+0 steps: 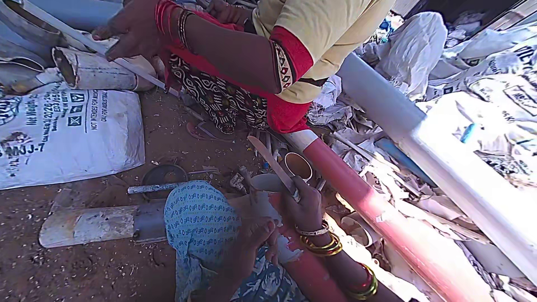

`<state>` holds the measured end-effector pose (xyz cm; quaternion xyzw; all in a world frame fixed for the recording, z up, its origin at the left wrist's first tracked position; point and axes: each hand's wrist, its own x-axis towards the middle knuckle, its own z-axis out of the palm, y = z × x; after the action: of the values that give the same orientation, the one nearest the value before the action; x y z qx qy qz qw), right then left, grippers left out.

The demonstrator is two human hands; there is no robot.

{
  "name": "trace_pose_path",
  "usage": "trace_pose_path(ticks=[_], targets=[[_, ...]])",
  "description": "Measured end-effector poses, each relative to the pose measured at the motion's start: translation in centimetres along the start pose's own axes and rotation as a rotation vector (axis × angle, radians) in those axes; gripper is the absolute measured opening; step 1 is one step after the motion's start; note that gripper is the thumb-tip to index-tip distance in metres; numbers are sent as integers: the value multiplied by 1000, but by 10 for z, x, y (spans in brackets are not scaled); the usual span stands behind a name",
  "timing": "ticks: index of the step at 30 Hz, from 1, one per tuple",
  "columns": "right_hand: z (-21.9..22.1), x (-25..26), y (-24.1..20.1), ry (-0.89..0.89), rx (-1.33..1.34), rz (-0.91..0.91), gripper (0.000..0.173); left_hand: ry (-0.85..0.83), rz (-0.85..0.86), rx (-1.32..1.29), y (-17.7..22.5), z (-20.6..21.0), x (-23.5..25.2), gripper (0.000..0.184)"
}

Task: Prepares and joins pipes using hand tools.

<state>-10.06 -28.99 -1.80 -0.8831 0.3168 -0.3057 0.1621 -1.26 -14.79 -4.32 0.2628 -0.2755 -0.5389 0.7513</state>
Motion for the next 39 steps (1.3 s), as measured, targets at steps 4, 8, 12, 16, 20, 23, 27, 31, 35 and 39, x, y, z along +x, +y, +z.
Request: trace_pose_path(ticks=[4,8,12,16,20,23,27,31,35,39], targets=[[0,0,1,8,1,-17,25,-126,16,83,-3,2,2,40],[1,0,2,13,-9,-18,27,-155,15,57,-4,3,3,41],[2,0,2,23,-8,-23,27,-164,-11,-8,-7,4,3,41],[2,0,2,17,0,-17,25,-190,-32,-25,-7,5,4,39],[2,0,2,25,5,-14,26,-203,1,12,-6,6,6,41],[1,0,1,13,16,-5,27,-185,33,-3,-8,4,7,42],[0,1,0,-1,19,11,26,-175,48,-28,-9,1,9,44],[0,0,-1,3,14,4,26,-157,4,-120,-19,6,9,42],[-1,1,3,-3,112,24,24,-105,-5,-101,-18,12,9,39],[-16,7,17,53,453,88,23,219,96,189,6,12,13,41]])
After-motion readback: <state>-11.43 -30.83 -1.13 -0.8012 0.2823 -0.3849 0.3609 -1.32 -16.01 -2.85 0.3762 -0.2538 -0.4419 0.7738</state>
